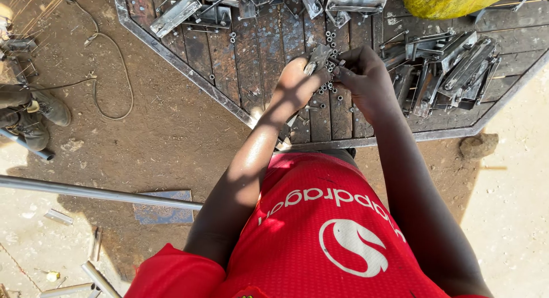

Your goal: Assembling small metal nuts onto a metal frame on a workbench

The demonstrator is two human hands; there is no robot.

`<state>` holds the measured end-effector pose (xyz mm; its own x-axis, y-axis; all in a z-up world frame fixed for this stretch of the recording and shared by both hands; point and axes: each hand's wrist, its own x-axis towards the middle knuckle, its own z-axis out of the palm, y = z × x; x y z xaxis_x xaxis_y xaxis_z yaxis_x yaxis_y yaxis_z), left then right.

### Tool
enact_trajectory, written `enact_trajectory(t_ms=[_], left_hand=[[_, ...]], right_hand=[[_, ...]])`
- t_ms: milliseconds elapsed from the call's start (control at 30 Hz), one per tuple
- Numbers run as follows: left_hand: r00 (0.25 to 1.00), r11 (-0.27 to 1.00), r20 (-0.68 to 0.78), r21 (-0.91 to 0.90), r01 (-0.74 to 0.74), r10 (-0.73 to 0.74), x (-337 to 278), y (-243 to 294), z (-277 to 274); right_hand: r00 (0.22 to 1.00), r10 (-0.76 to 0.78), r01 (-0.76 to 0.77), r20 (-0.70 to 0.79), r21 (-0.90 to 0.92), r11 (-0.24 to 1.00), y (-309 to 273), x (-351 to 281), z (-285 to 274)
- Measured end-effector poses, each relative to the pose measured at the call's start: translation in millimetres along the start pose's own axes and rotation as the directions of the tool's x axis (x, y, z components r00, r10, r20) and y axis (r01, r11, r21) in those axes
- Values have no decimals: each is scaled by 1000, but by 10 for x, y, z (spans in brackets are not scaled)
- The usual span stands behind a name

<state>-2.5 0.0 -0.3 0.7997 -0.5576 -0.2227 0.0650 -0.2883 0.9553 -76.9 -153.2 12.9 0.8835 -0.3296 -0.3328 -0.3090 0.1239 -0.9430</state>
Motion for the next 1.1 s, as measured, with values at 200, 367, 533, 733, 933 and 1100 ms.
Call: enact_trajectory(t_ms=[200, 367, 533, 733, 933, 1100], left_hand=[[1000, 1000, 1, 19, -3, 3, 20, 13, 29], [1000, 1000, -4, 23, 21, -21, 46, -184, -3], [1000, 998, 2, 55, 4, -5, 13, 44, -44], [999, 995, 24, -97, 36, -34, 304, -695, 132], [968, 874, -150, -475, 108, -202, 91, -517, 32], [904, 797, -115, -527, 296, -412, 168, -355, -67]], right_hand=[[996, 90, -90, 1, 99, 991, 331, 104, -95], [997, 76, -73, -15, 147, 986, 48, -12, -7], [976, 215, -199, -34, 261, 944, 124, 11, 47], [988, 154, -147, 10, 358, 922, 211, -25, 3], [994, 33, 6, 103, -354, 935, -154, -383, 254], [988, -80, 137, 135, -489, 862, -200, -522, 198]])
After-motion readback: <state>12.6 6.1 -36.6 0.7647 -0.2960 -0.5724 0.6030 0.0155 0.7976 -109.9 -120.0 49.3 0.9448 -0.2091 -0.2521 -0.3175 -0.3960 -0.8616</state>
